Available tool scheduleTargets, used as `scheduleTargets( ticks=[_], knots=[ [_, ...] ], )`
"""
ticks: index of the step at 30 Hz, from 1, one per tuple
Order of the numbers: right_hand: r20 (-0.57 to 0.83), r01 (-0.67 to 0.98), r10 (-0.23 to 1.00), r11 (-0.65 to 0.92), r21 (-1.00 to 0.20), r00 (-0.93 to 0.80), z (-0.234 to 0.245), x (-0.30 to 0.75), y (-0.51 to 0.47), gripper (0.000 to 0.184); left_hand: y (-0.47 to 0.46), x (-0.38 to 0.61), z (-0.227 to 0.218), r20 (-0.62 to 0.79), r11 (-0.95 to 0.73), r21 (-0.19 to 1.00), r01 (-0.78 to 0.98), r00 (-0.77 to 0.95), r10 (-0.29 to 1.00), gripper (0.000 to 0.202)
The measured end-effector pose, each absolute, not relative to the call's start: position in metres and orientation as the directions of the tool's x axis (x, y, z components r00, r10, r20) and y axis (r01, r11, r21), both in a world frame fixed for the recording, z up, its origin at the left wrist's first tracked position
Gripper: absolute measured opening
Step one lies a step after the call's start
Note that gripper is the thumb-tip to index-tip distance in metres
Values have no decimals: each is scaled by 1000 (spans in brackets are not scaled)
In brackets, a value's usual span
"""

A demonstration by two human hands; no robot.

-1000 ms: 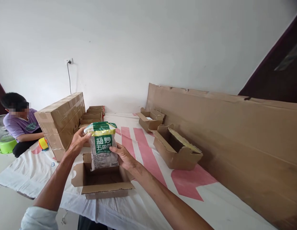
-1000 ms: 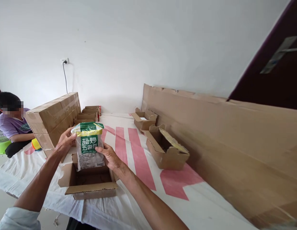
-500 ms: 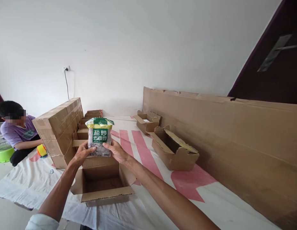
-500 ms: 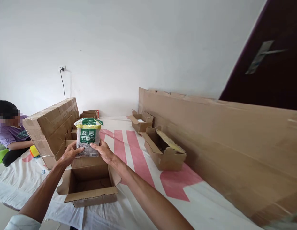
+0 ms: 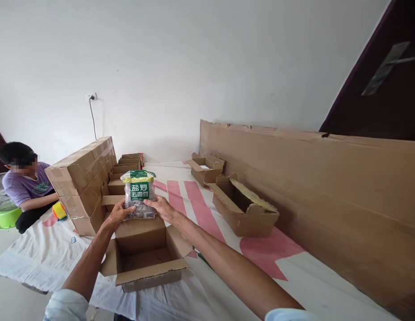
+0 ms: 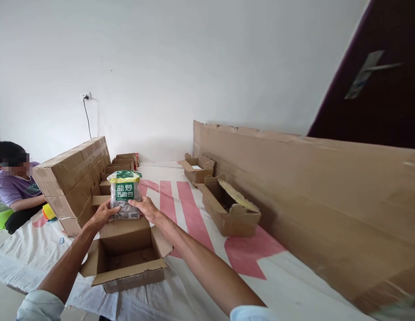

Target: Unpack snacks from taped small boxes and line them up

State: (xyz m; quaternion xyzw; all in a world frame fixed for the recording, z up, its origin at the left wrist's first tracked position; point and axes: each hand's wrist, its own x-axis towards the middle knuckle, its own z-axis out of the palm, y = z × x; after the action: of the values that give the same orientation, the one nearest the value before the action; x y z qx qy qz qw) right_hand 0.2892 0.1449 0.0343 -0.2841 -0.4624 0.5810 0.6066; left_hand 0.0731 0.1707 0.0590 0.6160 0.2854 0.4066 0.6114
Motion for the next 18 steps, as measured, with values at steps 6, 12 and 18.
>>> scheduleTargets(
  ticks=[6, 12, 18],
  knots=[
    [213, -455, 971, 140, -880, -113, 26, 290, 147, 53, 170, 75, 53, 140, -79, 987, -143, 491, 860, 61],
    [239, -477, 962, 150, -866, -132, 25, 290, 146, 54, 170, 76, 50, 161, -96, 983, -159, 469, 868, 61],
    [291, -500, 947, 189, -845, -134, 33, 294, 135, 55, 165, 77, 51, 224, -151, 969, -195, 431, 874, 59]
  ],
)
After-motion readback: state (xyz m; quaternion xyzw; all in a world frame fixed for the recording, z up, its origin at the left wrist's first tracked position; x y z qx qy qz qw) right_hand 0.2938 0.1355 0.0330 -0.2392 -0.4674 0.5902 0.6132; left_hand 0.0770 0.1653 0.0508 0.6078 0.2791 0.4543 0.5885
